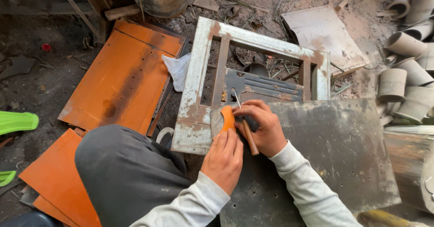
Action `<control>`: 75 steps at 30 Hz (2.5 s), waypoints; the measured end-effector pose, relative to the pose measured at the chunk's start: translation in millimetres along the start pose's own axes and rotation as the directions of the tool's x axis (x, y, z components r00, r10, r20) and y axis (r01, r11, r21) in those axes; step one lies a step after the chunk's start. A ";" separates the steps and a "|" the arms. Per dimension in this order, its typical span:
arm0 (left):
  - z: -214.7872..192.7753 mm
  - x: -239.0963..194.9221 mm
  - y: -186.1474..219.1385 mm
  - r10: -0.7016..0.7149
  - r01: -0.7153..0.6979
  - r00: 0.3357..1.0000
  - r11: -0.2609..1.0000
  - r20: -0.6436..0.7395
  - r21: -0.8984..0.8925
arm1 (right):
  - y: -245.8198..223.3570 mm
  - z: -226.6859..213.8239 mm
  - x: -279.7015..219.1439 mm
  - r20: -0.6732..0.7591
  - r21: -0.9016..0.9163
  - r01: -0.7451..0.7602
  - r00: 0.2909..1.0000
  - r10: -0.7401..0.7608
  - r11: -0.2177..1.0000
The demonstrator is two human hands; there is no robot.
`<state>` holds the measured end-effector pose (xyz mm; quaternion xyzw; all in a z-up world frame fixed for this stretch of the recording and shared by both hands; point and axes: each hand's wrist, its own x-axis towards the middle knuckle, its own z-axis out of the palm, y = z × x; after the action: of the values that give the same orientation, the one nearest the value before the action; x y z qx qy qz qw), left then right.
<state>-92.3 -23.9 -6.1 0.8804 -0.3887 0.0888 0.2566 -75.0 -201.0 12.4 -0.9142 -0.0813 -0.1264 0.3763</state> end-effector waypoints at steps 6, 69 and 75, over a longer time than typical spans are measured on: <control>1.9 -8.8 -15.6 -0.001 -0.008 0.999 0.973 -0.038 -0.231 | 1.5 3.2 1.0 -0.006 0.022 -0.054 0.998 0.055 0.998; 6.0 -4.4 -23.5 0.017 0.000 0.997 0.975 0.074 -0.223 | 39.9 6.9 -26.6 -0.154 0.795 -0.249 0.799 0.581 0.554; 14.2 -8.9 -24.0 0.002 0.008 0.998 0.983 0.059 -0.183 | 28.2 -8.5 -11.3 -0.061 0.473 -0.164 0.974 0.218 0.866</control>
<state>-81.4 -12.1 -30.6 0.8558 -0.4013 0.0262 0.3253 -80.3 -227.4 -4.0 -0.7924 0.0029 -0.1163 0.5988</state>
